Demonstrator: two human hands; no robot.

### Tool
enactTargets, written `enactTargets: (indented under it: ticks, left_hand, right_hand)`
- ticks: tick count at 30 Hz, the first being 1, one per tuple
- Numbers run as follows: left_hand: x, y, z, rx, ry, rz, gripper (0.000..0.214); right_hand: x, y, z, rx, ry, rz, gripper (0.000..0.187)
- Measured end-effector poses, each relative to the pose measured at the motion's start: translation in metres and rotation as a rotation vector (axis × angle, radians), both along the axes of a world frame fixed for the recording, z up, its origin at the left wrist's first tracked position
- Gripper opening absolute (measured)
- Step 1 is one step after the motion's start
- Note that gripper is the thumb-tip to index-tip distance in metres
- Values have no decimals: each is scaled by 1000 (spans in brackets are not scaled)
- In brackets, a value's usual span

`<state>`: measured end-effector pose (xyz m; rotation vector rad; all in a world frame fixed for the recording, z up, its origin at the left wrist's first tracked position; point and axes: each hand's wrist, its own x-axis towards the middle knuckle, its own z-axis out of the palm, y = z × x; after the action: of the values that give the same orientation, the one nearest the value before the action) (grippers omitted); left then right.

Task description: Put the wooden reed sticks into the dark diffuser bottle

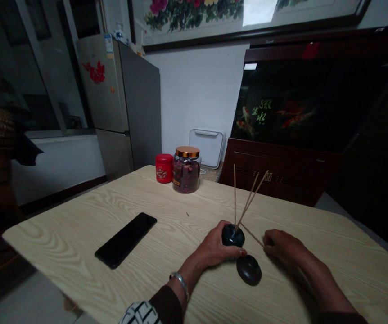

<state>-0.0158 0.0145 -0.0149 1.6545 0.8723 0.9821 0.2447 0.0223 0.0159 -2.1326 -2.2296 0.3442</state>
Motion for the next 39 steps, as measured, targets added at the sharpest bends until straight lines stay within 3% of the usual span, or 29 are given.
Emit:
enactTargets:
  ticks: [9, 13, 16, 19, 22, 24, 28, 33, 39]
  left_hand:
    - [0, -2, 3, -16, -15, -14, 65]
    - [0, -2, 3, 3, -8, -1, 65]
    - [0, -2, 4, 0, 0, 0, 64]
    - [-1, -2, 5, -14, -1, -8, 65]
    - [-1, -2, 4, -18, -1, -6, 65]
    - [0, -2, 4, -13, -3, -2, 64]
    - [-1, -3, 6, -15, -24, -15, 64]
    - [-2, -4, 7, -25, -18, -10, 66]
    - [-1, -4, 6, -21, -13, -6, 66]
  right_hand:
    - [-3, 1, 0, 19, 58, 25, 9]
    - [3, 3, 13, 117, 171, 23, 9]
    - [5, -2, 40, 375, 488, -9, 17]
    - [-5, -15, 75, 632, 967, -172, 36]
    - [-25, -30, 101, 786, 1387, -272, 35]
    - [-39, -38, 109, 855, 1504, -258, 32]
    - [-58, -42, 106, 930, 1433, -197, 27]
    - [-70, -39, 95, 898, 1260, -134, 25]
    - [-79, -34, 80, 679, 1152, 8, 24]
